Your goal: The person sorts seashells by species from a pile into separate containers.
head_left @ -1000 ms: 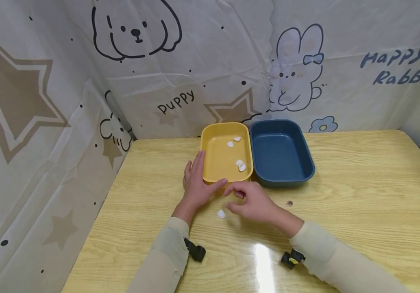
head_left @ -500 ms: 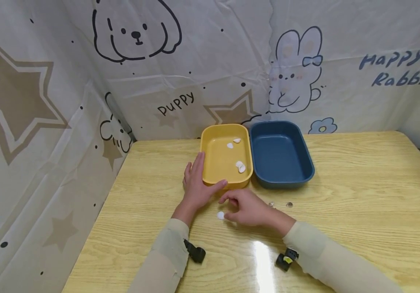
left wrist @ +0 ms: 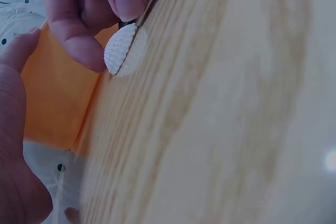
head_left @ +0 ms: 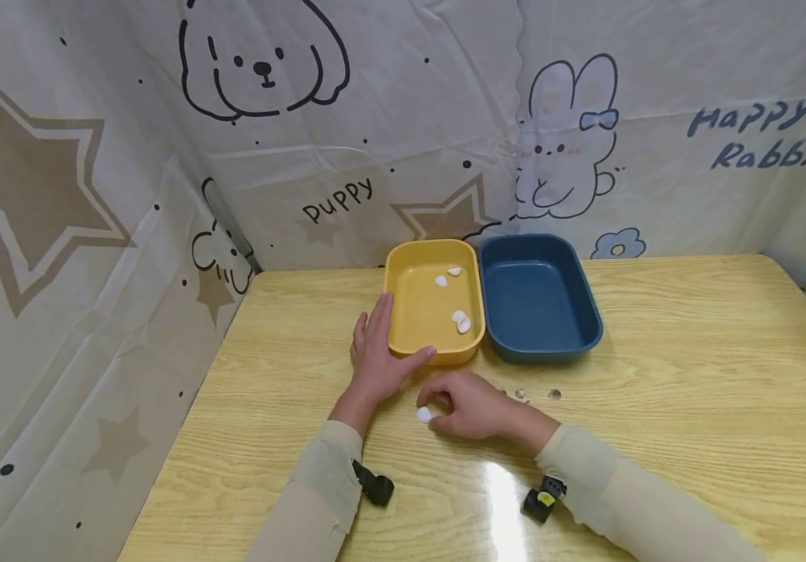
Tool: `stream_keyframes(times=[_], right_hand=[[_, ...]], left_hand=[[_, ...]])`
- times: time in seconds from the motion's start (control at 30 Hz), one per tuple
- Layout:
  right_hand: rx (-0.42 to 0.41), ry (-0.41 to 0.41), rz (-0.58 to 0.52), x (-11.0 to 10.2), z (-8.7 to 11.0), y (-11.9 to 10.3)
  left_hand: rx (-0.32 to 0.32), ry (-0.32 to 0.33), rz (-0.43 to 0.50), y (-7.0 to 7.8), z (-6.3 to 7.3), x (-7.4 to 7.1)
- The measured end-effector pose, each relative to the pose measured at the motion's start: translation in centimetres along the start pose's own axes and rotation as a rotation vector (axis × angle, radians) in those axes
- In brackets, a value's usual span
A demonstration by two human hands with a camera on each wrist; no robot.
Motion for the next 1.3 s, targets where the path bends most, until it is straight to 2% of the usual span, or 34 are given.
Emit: stream_keyframes(times=[0.23, 0.5, 0.7, 0.93, 1.13, 1.3], right_hand=[[0.027, 0.01, 0.043, 0.27, -0.08, 0.3], [0.087, 0.064, 0.131, 0.28, 0.12, 0.36], [0.104, 0.083, 0.126, 0.18, 0.24, 0.19], [0.083, 0.019, 0.07, -0.07, 0.14, 0.38], [0.059, -0.054, 0.069, -0.35, -0.12, 0.56], [0.076, -0.079, 0.062, -0.28, -0.19, 0.83]], left_hand=[[-0.002, -0.005, -0.006, -0.03, 0.09, 0.01], [-0.013, -0.01, -0.002, -0.06, 0.17, 0.04], [-0.011, -0.005, -0.009, -0.06, 0.15, 0.01], [-0.008, -0.008, -0.006, 0.0, 0.08, 0.06], [0.002, -0.001, 0.0, 0.0, -0.07, -0.02], [0.007, 0.004, 0.003, 0.0, -0.05, 0.0]])
Point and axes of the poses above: each hand's wrist, its own z-axis away from the middle knuckle, its own x-axis out of the palm, y = z × x, the point moved 5 cm from there along -z, towards the middle knuckle, and after that the axes turned 12 degrees about -z, right-handed, at the moved point
